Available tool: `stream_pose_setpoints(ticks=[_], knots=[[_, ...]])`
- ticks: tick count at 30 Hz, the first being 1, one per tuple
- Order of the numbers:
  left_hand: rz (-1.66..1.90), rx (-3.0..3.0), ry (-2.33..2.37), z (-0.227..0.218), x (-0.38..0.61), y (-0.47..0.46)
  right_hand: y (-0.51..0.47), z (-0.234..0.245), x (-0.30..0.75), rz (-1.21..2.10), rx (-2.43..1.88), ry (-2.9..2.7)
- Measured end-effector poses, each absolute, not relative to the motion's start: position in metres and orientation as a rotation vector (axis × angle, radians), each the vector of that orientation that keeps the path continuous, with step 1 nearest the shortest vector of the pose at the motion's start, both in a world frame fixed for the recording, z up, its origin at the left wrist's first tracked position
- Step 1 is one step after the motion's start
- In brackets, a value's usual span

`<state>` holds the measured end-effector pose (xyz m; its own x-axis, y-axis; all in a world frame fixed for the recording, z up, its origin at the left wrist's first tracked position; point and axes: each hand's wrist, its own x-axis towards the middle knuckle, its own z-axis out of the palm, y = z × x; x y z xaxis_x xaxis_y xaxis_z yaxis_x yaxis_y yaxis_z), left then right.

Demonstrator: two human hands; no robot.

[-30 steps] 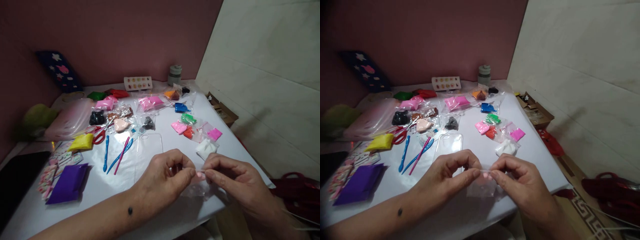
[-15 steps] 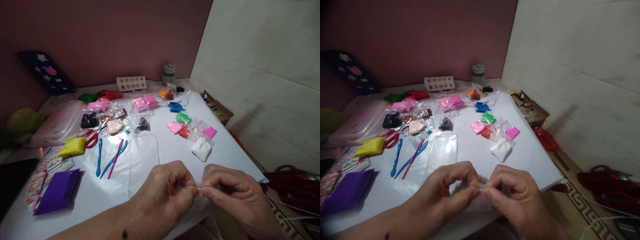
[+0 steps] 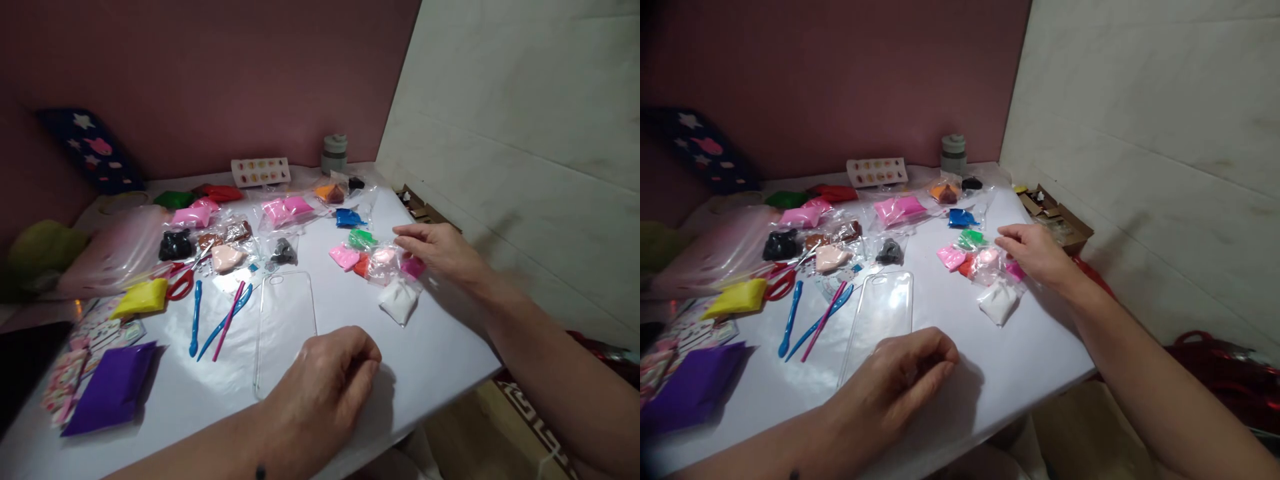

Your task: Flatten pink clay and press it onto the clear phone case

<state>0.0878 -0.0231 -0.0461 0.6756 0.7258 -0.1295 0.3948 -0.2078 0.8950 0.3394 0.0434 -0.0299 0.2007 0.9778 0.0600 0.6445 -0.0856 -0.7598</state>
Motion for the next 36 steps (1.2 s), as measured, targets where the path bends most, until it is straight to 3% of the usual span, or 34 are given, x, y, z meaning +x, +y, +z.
stream_pose_setpoints(ticks=[5, 13, 24, 30, 36], knots=[[0.381, 1.879, 0.869, -0.05, 0.087, -0.023, 0.028, -0.047, 0.357, 0.473, -1.841, -1.503], [0.343, 1.922, 0.879, -0.056, 0.088, -0.024, -0.007, -0.068, 0.345, 0.544, -1.833, -1.704], [0.413, 1.947, 0.913, -0.057, 0.091, -0.019, -0.018, -0.067, 0.339, 0.655, -1.828, -1.732], [0.269, 2.111, 0.966, -0.065, 0.094, -0.022, -0.025, -0.06, 0.326, 0.816, -1.778, -1.739], [0.579, 1.901, 1.006, -0.048, 0.09, -0.017, -0.043, -0.044, 0.317, 0.896, -1.602, -1.677]])
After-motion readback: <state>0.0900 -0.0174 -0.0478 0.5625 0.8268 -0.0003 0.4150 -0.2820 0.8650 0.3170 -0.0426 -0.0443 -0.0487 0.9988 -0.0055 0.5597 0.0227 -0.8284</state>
